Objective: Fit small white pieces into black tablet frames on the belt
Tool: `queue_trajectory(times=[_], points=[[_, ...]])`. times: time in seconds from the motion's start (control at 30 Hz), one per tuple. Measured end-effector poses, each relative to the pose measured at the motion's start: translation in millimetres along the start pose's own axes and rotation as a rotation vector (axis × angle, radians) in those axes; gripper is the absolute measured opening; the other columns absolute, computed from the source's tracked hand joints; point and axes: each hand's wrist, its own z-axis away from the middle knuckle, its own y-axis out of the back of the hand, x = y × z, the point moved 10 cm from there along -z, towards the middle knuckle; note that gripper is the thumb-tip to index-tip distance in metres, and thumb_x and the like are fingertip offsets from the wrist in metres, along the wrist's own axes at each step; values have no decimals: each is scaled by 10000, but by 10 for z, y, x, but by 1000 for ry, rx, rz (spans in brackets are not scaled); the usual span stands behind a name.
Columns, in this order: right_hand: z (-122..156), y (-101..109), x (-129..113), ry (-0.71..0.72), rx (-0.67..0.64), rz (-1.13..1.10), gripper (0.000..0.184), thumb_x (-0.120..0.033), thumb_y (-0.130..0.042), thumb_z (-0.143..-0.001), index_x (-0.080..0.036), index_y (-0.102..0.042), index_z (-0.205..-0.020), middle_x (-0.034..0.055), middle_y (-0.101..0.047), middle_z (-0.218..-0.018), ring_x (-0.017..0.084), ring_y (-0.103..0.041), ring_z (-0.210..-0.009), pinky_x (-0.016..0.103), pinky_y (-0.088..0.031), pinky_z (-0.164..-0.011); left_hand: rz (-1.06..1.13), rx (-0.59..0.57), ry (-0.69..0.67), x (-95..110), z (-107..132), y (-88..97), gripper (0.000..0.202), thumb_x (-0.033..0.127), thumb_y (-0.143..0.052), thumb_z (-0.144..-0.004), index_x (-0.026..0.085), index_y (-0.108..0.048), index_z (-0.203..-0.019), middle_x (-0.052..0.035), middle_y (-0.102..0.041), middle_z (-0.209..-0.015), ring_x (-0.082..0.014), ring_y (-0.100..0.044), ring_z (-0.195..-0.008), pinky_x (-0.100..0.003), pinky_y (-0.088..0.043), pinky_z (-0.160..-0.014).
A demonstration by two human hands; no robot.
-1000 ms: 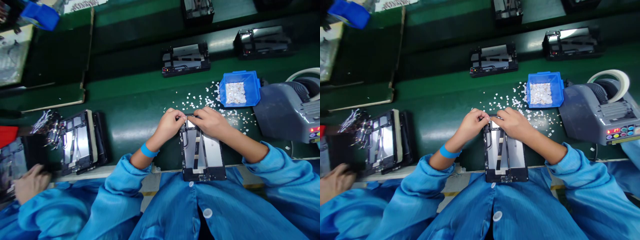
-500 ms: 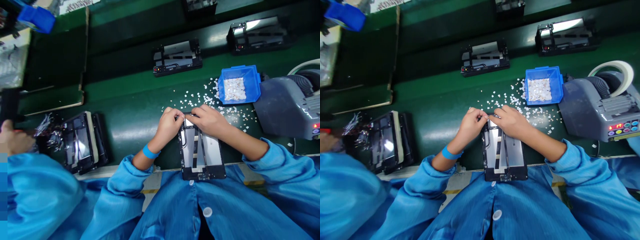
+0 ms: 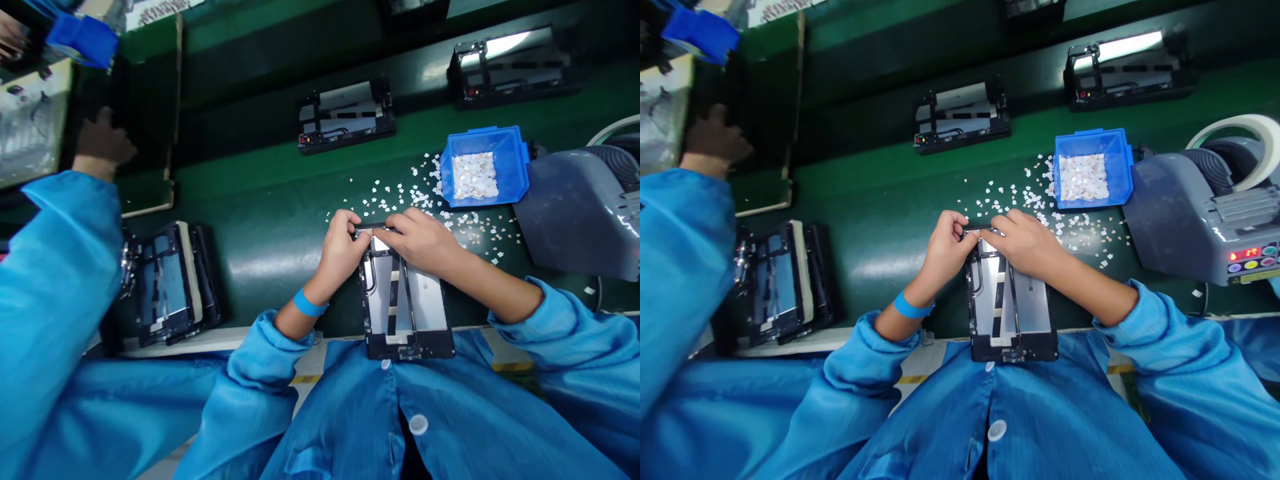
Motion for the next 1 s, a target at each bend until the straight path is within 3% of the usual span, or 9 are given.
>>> queue_trajectory(times=[0.2,0.47,0.57,0.7,0.77,0.83,0.9,0.93,1.0], points=[[5,-20,25,-32,-8,-39,354,-157,-467,-1059,-220,-756,-1253,103,-691,-1048,235,-460,-887,367,-335,-730,235,-103,129,-155,-88,-92,185,123,-665,-838,213,-545,-946,51,-447,-771,-120,-447,-689,-276,-364,-643],[13,2,20,-45,7,-39,359,-165,-443,-1069,-208,-761,-1228,110,-692,-1057,235,-458,-887,371,-331,-717,210,-211,202,-180,-206,-177,214,65,-672,-774,207,-567,-894,58,-443,-726,-112,-427,-633,-275,-315,-585],[15,-12,15,-31,15,-12,358,-177,-438,-1079,-209,-759,-1235,104,-696,-1068,231,-463,-884,369,-339,-734,162,-257,173,-164,-183,-172,246,93,-710,-775,202,-597,-965,48,-483,-774,-113,-453,-664,-266,-332,-598],[-32,-69,47,-14,20,-21,341,-209,-451,-1080,-230,-764,-1213,84,-705,-1072,226,-486,-874,356,-355,-745,69,-203,100,-116,-125,-95,358,175,-763,-796,195,-613,-1120,25,-516,-867,-130,-489,-754,-263,-396,-683],[4,7,105,-40,64,-85,357,-205,-434,-1077,-218,-768,-1204,89,-720,-1093,232,-525,-902,358,-396,-784,37,-175,52,-66,-77,-57,397,174,-754,-808,194,-611,-1178,1,-548,-934,-143,-514,-814,-277,-438,-753],[190,209,235,-158,171,-179,361,-209,-437,-1066,-191,-764,-1220,110,-728,-1144,251,-581,-989,377,-447,-867,1,-114,-3,-20,33,42,472,178,-743,-823,198,-600,-1272,-37,-578,-1047,-162,-539,-895,-309,-472,-845],[579,420,397,-371,268,-274,353,-247,-477,-1054,-176,-746,-1270,131,-726,-1182,272,-623,-1069,401,-483,-925,0,-44,8,-66,251,172,531,232,-707,-878,195,-563,-1388,-73,-578,-1146,-175,-558,-942,-342,-490,-911],[825,481,448,-491,282,-319,355,-278,-502,-1049,-177,-736,-1296,134,-726,-1181,276,-643,-1074,406,-500,-926,11,-33,40,-128,402,209,548,274,-673,-915,190,-537,-1440,-85,-573,-1170,-178,-567,-942,-355,-499,-923],[1279,454,400,-668,175,-403,371,-352,-535,-1046,-192,-725,-1321,119,-736,-1109,270,-678,-990,399,-536,-859,25,-103,103,-249,751,155,577,349,-609,-969,185,-498,-1511,-97,-571,-1178,-188,-588,-931,-380,-522,-921]])
